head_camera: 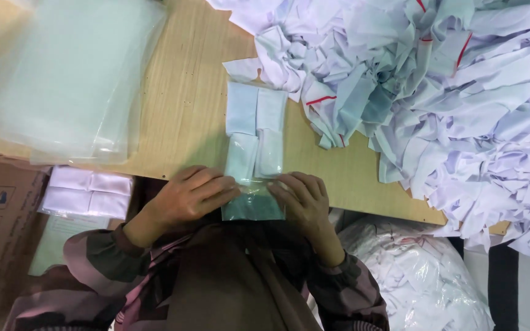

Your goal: Folding white fabric items and placing them into individual plastic bags before putting them in a box.

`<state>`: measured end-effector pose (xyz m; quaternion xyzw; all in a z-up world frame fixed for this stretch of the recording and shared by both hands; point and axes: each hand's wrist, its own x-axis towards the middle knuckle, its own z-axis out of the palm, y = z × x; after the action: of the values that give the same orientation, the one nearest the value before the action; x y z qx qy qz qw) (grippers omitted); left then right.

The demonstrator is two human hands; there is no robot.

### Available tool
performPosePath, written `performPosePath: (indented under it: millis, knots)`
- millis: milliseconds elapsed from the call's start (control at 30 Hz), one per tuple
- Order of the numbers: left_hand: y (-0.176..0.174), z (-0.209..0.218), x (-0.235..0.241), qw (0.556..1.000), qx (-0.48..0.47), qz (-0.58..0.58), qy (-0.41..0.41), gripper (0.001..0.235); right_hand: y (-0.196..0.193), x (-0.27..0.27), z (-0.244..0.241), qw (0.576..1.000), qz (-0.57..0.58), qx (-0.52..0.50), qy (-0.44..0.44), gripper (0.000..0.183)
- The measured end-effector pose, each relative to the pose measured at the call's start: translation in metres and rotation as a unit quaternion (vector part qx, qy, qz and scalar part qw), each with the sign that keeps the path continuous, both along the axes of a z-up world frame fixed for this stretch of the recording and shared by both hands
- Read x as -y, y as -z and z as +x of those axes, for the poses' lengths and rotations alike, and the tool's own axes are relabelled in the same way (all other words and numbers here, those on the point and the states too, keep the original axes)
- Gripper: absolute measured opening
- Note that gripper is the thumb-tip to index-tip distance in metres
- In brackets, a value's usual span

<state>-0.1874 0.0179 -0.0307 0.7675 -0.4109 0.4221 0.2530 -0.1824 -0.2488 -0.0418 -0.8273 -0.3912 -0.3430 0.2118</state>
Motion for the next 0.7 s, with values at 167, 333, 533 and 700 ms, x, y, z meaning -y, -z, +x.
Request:
performPosePath:
  millis: [167,333,533,700]
  knots:
    - [0.013,-0.004,0.0,1.0,-0.005,0.002,0.007,0.004,0.003,0.001,0.0,0.999,-0.028,0.031,-0.002,0.008]
    - [0.014,-0.006,0.002,1.0,-0.014,0.021,0.008,0.006,0.003,0.003,0.001,1.0,-0.018,0.004,-0.01,0.011]
    - [0.004,-0.006,0.012,0.998,0.017,0.045,-0.037,0.01,0.003,-0.003,0.001,1.0,-0.015,-0.021,-0.008,0.014]
    - [0.002,-0.004,0.002,0.992,-0.123,-0.022,-0.016,0.017,-0.008,-0.002,0.002,0.993,0.058,-0.105,-0.021,0.014]
